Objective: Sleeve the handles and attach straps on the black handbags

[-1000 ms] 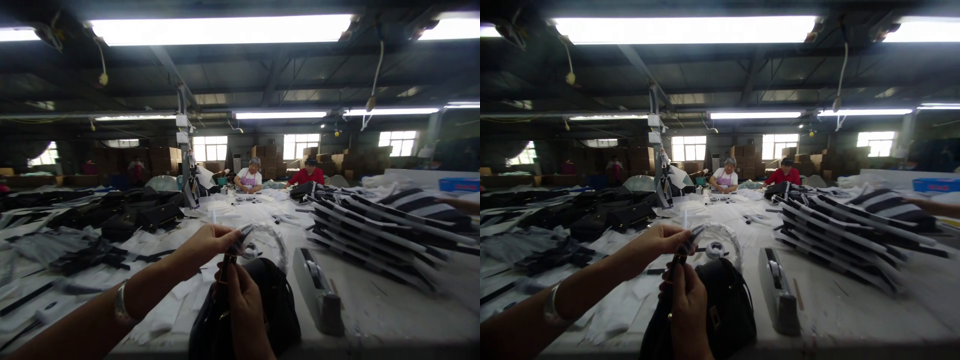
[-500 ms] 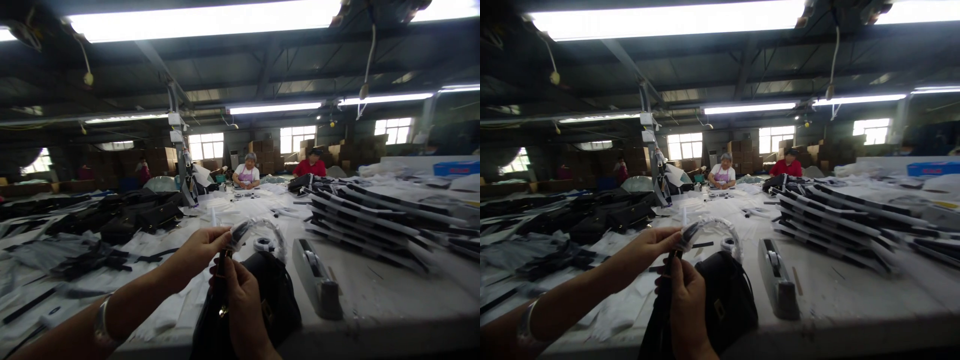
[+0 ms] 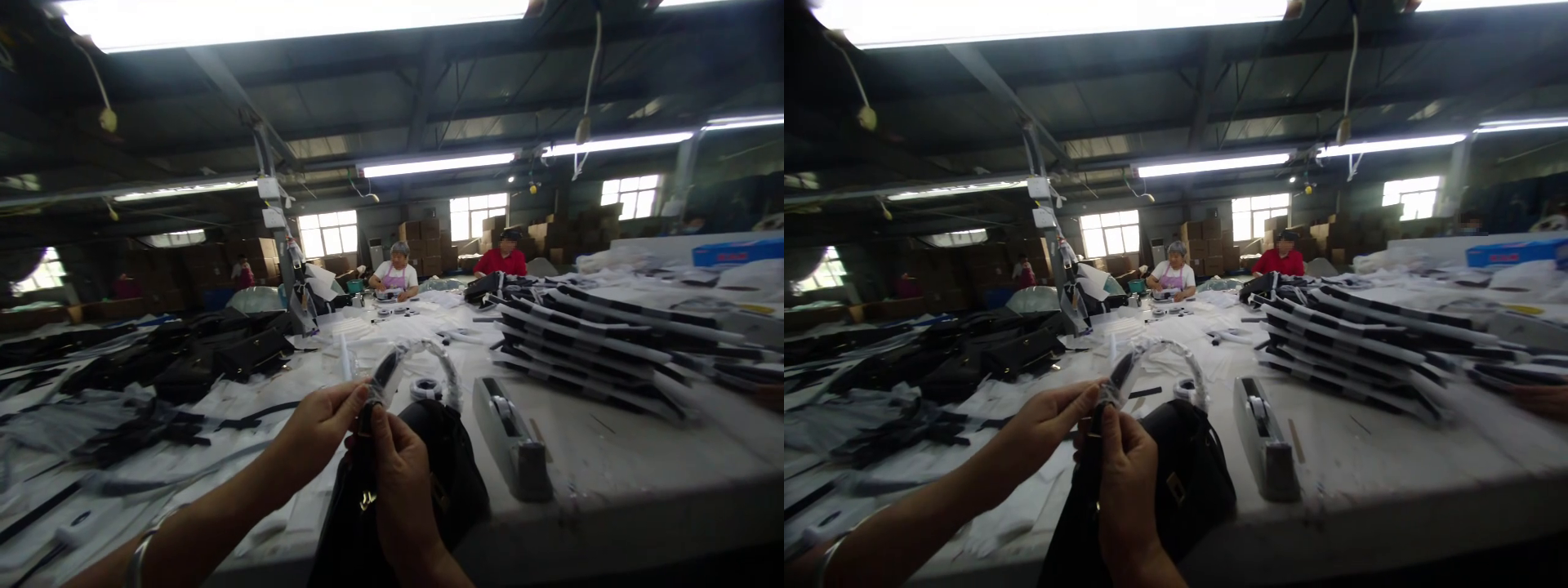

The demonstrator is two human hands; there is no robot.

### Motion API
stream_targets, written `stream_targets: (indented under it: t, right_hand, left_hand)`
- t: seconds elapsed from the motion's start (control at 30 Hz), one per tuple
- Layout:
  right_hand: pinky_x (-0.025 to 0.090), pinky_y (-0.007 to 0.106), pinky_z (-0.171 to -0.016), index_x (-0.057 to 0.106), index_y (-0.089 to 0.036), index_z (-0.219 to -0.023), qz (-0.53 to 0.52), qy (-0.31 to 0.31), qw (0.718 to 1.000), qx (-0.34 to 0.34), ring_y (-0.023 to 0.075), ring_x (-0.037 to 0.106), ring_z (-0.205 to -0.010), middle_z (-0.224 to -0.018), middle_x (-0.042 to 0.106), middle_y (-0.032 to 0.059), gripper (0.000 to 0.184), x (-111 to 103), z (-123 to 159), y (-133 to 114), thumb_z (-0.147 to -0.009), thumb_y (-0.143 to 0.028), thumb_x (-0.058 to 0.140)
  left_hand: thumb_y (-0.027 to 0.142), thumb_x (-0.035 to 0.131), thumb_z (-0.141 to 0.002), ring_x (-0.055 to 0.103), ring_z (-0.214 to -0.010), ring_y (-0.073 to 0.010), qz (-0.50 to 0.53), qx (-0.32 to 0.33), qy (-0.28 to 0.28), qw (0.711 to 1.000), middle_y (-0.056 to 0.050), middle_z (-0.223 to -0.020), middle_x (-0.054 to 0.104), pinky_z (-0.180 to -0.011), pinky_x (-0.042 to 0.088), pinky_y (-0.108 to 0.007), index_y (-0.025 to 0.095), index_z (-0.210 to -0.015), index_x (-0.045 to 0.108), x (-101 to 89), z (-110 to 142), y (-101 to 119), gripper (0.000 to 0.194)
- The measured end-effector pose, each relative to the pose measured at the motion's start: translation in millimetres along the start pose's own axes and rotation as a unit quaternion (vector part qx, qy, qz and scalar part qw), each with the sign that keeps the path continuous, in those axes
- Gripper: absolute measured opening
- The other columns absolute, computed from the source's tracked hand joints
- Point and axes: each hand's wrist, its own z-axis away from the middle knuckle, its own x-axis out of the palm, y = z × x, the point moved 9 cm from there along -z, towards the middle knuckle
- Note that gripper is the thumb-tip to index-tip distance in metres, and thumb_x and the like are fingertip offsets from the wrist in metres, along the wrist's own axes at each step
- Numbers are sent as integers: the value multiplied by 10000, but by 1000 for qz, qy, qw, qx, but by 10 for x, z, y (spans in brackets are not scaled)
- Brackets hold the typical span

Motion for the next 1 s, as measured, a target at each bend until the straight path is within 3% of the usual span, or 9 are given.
stream_targets:
  t: [0.1,0.23,0.43,0.63,0.73,0.83,1.0]
  right_hand:
    - [511,262,-624,722,-115,-1011,9,-21,1000,4,176,655,-681,-794,713,81,461,42,38,-33,-884,-533,574]
    - [506,305,-788,726,-158,-1059,88,-90,992,-19,214,663,-833,-891,735,70,385,149,131,-101,-879,-476,605]
    - [462,268,-660,768,-142,-866,182,-80,980,-6,219,659,-759,-807,757,73,303,70,175,-55,-860,-413,634]
    - [485,277,-689,763,-139,-939,127,-64,990,-13,205,661,-749,-780,746,59,315,-5,133,-28,-879,-407,609]
    - [500,289,-721,755,-164,-999,149,-82,985,-17,224,678,-811,-839,755,54,284,1,149,-5,-874,-377,616]
    - [506,312,-772,754,-207,-1015,240,-118,963,-35,260,694,-891,-926,764,47,231,45,190,-16,-800,-268,692]
    - [503,325,-710,789,-253,-903,325,-104,938,-59,277,717,-793,-810,780,32,185,-15,178,-77,-780,-191,664]
  left_hand:
    - [560,562,-842,481,-526,-121,35,-37,-15,999,21,-604,542,-483,413,-219,141,-753,665,21,4,1,441]
    - [507,634,-820,578,-646,-160,27,-43,34,998,-20,-717,676,-568,438,-228,145,-920,729,-120,-19,-23,387]
    - [431,626,-859,634,-869,-214,23,-19,27,999,-45,-887,750,-748,468,-257,167,-1058,742,-122,61,-9,350]
    - [403,640,-857,578,-645,-147,5,3,-16,1000,-4,-761,709,-567,436,-213,183,-1141,716,-40,172,-207,367]
    - [382,695,-819,638,-791,-188,20,-6,-13,1000,-17,-855,745,-702,488,-237,196,-1094,739,-88,172,-285,335]
    - [383,724,-796,646,-991,-243,51,-34,19,998,-40,-982,763,-892,480,-302,207,-1118,728,-176,161,-325,366]
    - [398,749,-768,656,-1032,-280,95,-57,5,994,-66,-1020,769,-939,480,-369,186,-1128,719,-100,200,-481,419]
